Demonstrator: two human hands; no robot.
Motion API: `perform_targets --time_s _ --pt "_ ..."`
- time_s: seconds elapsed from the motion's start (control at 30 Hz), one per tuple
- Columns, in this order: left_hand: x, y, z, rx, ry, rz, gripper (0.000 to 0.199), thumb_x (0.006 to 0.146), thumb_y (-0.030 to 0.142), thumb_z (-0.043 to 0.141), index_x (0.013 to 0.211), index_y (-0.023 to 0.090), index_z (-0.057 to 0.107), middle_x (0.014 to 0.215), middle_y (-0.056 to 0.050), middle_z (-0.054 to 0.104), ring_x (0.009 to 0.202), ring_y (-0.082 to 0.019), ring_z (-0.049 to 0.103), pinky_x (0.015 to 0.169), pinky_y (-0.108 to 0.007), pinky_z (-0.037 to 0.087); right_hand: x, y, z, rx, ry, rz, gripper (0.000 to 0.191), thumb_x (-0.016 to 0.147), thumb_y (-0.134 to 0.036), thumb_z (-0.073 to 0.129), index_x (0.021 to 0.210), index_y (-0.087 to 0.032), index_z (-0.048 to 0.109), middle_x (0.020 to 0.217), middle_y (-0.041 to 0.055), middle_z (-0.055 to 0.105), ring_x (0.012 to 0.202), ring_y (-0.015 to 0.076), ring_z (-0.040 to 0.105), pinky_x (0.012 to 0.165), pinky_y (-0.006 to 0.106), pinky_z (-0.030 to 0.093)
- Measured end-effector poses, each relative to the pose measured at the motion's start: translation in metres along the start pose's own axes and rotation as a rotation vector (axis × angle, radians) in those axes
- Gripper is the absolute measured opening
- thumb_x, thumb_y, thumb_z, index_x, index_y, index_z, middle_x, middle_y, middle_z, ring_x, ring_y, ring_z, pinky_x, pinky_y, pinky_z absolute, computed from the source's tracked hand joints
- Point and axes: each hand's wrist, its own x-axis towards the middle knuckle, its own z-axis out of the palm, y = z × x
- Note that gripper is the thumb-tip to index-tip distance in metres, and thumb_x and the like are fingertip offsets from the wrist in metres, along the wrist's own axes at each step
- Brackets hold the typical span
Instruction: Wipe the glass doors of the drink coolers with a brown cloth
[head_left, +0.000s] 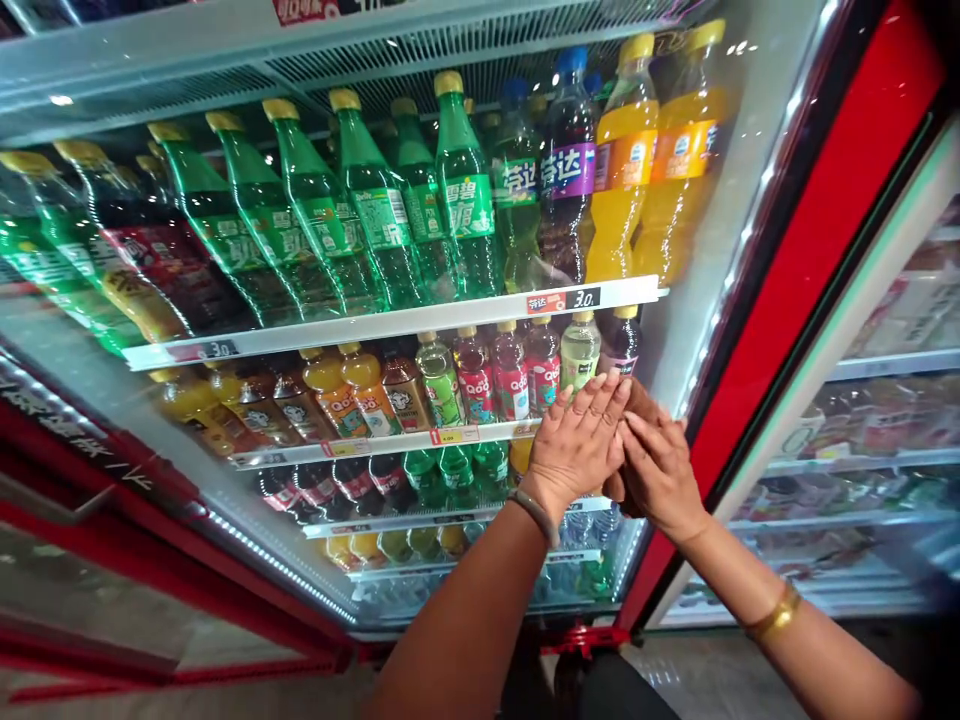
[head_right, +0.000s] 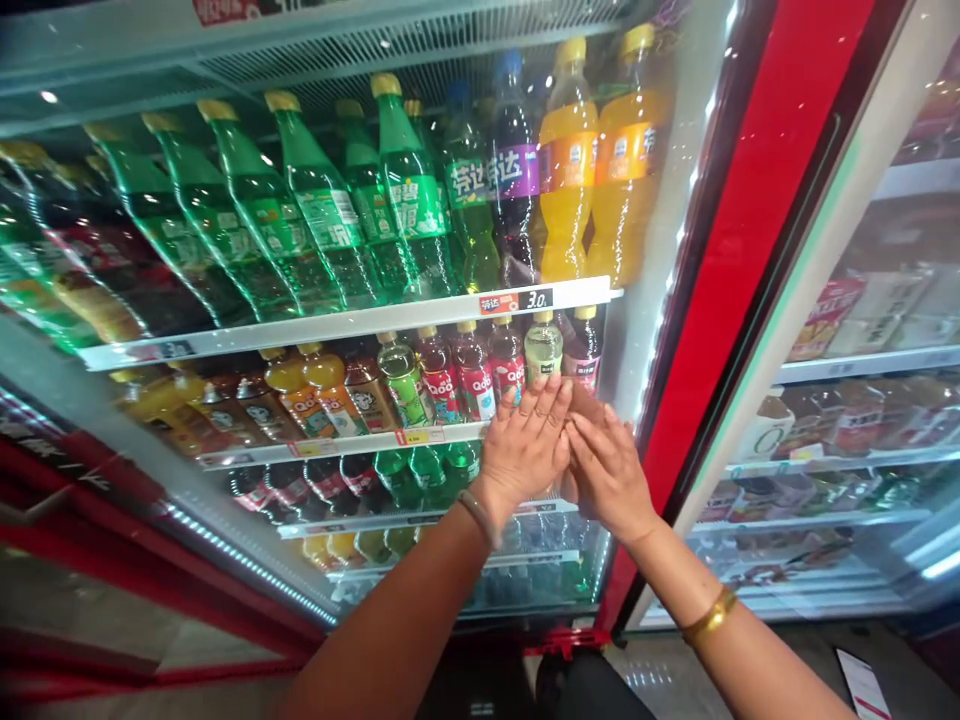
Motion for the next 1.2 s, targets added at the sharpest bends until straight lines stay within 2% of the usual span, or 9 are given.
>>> perform_targets --time_s 0.13,0.37,0.57,0.67,0.8,0.9,1.0,1.07,1.2 --pt "0.001 0.0 0.001 -0.014 -0.098 0.006 0.07 0.099 0.036 0.044 0.165 0.014 0.034 0.17 -0.006 0.041 0.165 -0.022 0.019 0.133 -0.044 0.024 0.026 0.012 -0.003 0.009 0.068 0.059 0.074 0.096 -0.022 0.064 0.163 -0.036 0.035 0.157 0.008 0.053 0.162 0.0326 0.024 0.129 0.066 0.028" --pt "-0.001 0.001 0.0 0.045 -0.209 -0.015 0.067 0.1 0.04 0.042 0.162 0.013 0.039 0.166 -0.013 0.047 0.158 -0.028 0.037 0.129 -0.048 0.028 0.025 0.017 -0.001 0.07 -0.026 -0.007 0.07 0.101 -0.02 0.058 0.163 -0.038 0.031 0.155 0.0022 0.056 0.163 0.0244 0.022 0.134 0.055 0.027" --pt "-0.008 0.013 0.004 0.179 -0.126 -0.087 0.055 0.102 0.034 0.046 0.153 0.017 0.052 0.153 -0.013 0.062 0.148 -0.027 0.052 0.13 -0.049 0.025 0.007 0.034 -0.011 0.138 -0.091 -0.01 0.059 0.1 -0.015 0.057 0.156 -0.03 0.047 0.137 0.003 0.07 0.154 0.0207 0.042 0.13 0.044 0.037" --pt "-0.007 0.02 0.007 0.233 -0.108 -0.146 0.053 0.101 0.03 0.046 0.152 0.017 0.054 0.149 -0.014 0.065 0.144 -0.028 0.056 0.131 -0.051 0.024 0.011 0.038 -0.007 0.162 -0.085 0.017 0.058 0.098 -0.017 0.058 0.154 -0.031 0.05 0.136 0.0046 0.071 0.15 0.0255 0.048 0.128 0.05 0.039" --pt "-0.011 0.022 0.005 0.267 -0.111 -0.213 0.056 0.1 0.032 0.047 0.152 0.012 0.053 0.151 -0.018 0.062 0.145 -0.031 0.055 0.127 -0.053 0.031 0.017 0.022 0.011 0.178 -0.042 0.059 0.068 0.097 -0.019 0.059 0.161 -0.033 0.04 0.143 0.0071 0.066 0.151 0.0312 0.046 0.127 0.06 0.039" --pt "-0.02 0.016 -0.004 0.246 -0.141 -0.215 0.059 0.1 0.035 0.049 0.152 0.009 0.052 0.152 -0.02 0.06 0.145 -0.032 0.053 0.126 -0.053 0.033 0.009 0.006 0.016 0.162 -0.055 0.022 0.074 0.098 -0.016 0.056 0.165 -0.035 0.031 0.146 0.0045 0.064 0.153 0.0267 0.044 0.13 0.053 0.038" --pt "-0.029 0.009 -0.013 0.18 -0.183 -0.154 0.058 0.1 0.038 0.052 0.154 0.018 0.053 0.154 -0.012 0.061 0.145 -0.028 0.053 0.126 -0.048 0.033 -0.001 0.0 0.005 0.114 -0.107 -0.034 0.076 0.098 -0.015 0.055 0.165 -0.038 0.028 0.149 0.0013 0.063 0.159 0.0216 0.031 0.136 0.048 0.024" --pt "-0.031 0.006 -0.017 0.145 -0.2 -0.135 0.059 0.099 0.038 0.054 0.156 0.023 0.05 0.158 -0.009 0.058 0.149 -0.026 0.05 0.127 -0.048 0.031 -0.003 0.001 -0.003 0.073 -0.133 -0.044 0.077 0.098 -0.015 0.057 0.166 -0.036 0.027 0.153 0.0035 0.059 0.161 0.0232 0.025 0.137 0.052 0.019" --pt "-0.029 0.004 -0.024 0.111 -0.23 -0.116 0.065 0.1 0.037 0.05 0.163 0.023 0.039 0.17 -0.006 0.041 0.159 -0.024 0.034 0.13 -0.047 0.026 0.002 0.0 -0.007 0.004 -0.149 -0.027 0.079 0.097 -0.017 0.059 0.167 -0.031 0.025 0.163 0.0107 0.047 0.162 0.0329 0.021 0.13 0.068 0.024"
